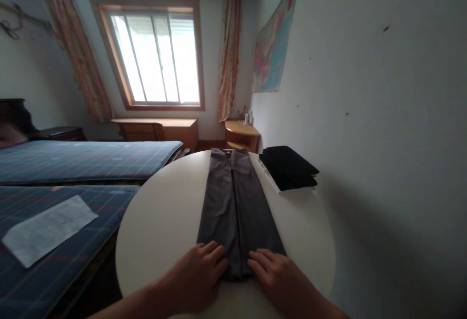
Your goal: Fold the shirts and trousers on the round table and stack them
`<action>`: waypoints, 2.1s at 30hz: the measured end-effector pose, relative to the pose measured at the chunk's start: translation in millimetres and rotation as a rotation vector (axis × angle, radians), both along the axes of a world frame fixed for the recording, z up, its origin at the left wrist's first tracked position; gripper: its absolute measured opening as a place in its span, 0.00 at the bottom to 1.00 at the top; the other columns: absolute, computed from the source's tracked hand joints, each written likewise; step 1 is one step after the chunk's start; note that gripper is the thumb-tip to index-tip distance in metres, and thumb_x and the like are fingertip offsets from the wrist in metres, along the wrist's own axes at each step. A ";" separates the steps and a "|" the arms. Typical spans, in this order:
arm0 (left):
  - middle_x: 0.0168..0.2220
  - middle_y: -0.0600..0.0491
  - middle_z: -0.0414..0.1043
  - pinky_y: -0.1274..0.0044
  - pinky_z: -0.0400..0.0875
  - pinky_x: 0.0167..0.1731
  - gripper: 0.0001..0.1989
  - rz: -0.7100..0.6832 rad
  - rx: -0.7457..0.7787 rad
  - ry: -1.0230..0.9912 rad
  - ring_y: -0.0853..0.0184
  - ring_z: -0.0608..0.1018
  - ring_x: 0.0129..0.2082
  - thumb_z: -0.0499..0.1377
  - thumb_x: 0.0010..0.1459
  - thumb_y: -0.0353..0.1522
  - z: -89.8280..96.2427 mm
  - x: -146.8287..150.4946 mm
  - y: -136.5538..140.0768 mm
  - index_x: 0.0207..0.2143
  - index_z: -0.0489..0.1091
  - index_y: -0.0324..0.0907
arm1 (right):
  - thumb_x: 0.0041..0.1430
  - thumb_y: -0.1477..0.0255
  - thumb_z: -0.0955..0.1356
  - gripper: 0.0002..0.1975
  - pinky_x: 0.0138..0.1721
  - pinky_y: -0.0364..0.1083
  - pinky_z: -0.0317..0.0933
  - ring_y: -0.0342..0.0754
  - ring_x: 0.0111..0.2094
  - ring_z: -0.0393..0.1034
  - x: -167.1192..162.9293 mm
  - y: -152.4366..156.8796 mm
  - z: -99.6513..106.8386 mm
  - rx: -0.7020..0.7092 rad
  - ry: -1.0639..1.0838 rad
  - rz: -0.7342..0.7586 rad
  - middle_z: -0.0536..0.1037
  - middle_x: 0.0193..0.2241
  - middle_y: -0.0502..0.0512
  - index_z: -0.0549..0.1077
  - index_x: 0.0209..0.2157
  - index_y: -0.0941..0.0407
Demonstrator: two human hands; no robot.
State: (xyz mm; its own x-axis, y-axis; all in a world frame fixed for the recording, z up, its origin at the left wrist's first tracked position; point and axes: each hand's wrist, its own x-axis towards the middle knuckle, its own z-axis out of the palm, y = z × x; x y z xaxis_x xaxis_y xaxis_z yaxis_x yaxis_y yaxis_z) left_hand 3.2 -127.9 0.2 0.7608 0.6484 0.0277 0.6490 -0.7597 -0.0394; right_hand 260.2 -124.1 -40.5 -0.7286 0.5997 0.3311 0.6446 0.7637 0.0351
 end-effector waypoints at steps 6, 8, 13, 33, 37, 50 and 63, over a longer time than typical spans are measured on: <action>0.49 0.46 0.71 0.68 0.72 0.44 0.21 0.106 -0.052 0.024 0.58 0.74 0.48 0.55 0.57 0.25 -0.9 -10.8 -2.9 0.53 0.65 0.43 | 0.63 0.78 0.65 0.14 0.37 0.45 0.68 0.49 0.37 0.77 1.0 7.0 26.8 -0.169 0.128 -0.170 0.81 0.37 0.53 0.73 0.48 0.54; 0.52 0.46 0.71 0.67 0.72 0.46 0.27 0.129 -0.068 0.002 0.58 0.74 0.49 0.53 0.56 0.22 -4.5 -17.7 -0.8 0.58 0.62 0.43 | 0.63 0.77 0.65 0.13 0.36 0.46 0.69 0.50 0.36 0.76 7.5 10.5 27.4 -0.148 0.089 -0.185 0.80 0.36 0.54 0.73 0.49 0.55; 0.53 0.49 0.74 0.68 0.69 0.54 0.26 0.121 -0.193 -0.195 0.60 0.75 0.54 0.52 0.56 0.20 -0.9 -38.2 7.6 0.55 0.67 0.46 | 0.57 0.84 0.63 0.23 0.57 0.56 0.62 0.55 0.54 0.71 26.8 14.8 26.3 -0.215 -0.045 -0.027 0.77 0.53 0.58 0.73 0.52 0.54; 0.46 0.53 0.79 0.74 0.71 0.46 0.16 0.206 -0.042 -0.668 0.64 0.79 0.42 0.52 0.66 0.35 87.5 -40.5 104.4 0.52 0.73 0.46 | 0.65 0.69 0.64 0.12 0.39 0.45 0.62 0.52 0.39 0.76 20.0 91.9 161.0 -0.283 0.047 -0.213 0.81 0.39 0.55 0.77 0.46 0.52; 0.49 0.52 0.78 0.71 0.69 0.51 0.16 0.268 0.040 -0.713 0.61 0.78 0.48 0.51 0.66 0.35 75.3 -37.6 158.1 0.53 0.72 0.45 | 0.65 0.72 0.64 0.13 0.53 0.52 0.58 0.53 0.46 0.73 9.8 140.8 148.6 -0.064 0.027 -0.254 0.81 0.42 0.57 0.77 0.47 0.54; 0.61 0.47 0.64 0.66 0.64 0.59 0.25 0.027 -0.032 -0.433 0.58 0.69 0.59 0.59 0.61 0.40 8.1 -42.5 116.2 0.59 0.63 0.46 | 0.62 0.62 0.68 0.19 0.59 0.55 0.58 0.55 0.58 0.63 0.7 116.0 55.1 -0.164 0.064 -0.022 0.70 0.58 0.58 0.72 0.53 0.52; 0.38 0.52 0.75 0.76 0.72 0.39 0.13 0.017 -0.109 -0.144 0.65 0.78 0.38 0.58 0.53 0.25 20.6 -34.4 78.4 0.41 0.73 0.44 | 0.64 0.76 0.62 0.12 0.39 0.45 0.65 0.49 0.39 0.74 -7.6 72.9 62.6 -0.253 -0.094 -0.019 0.79 0.38 0.57 0.77 0.41 0.58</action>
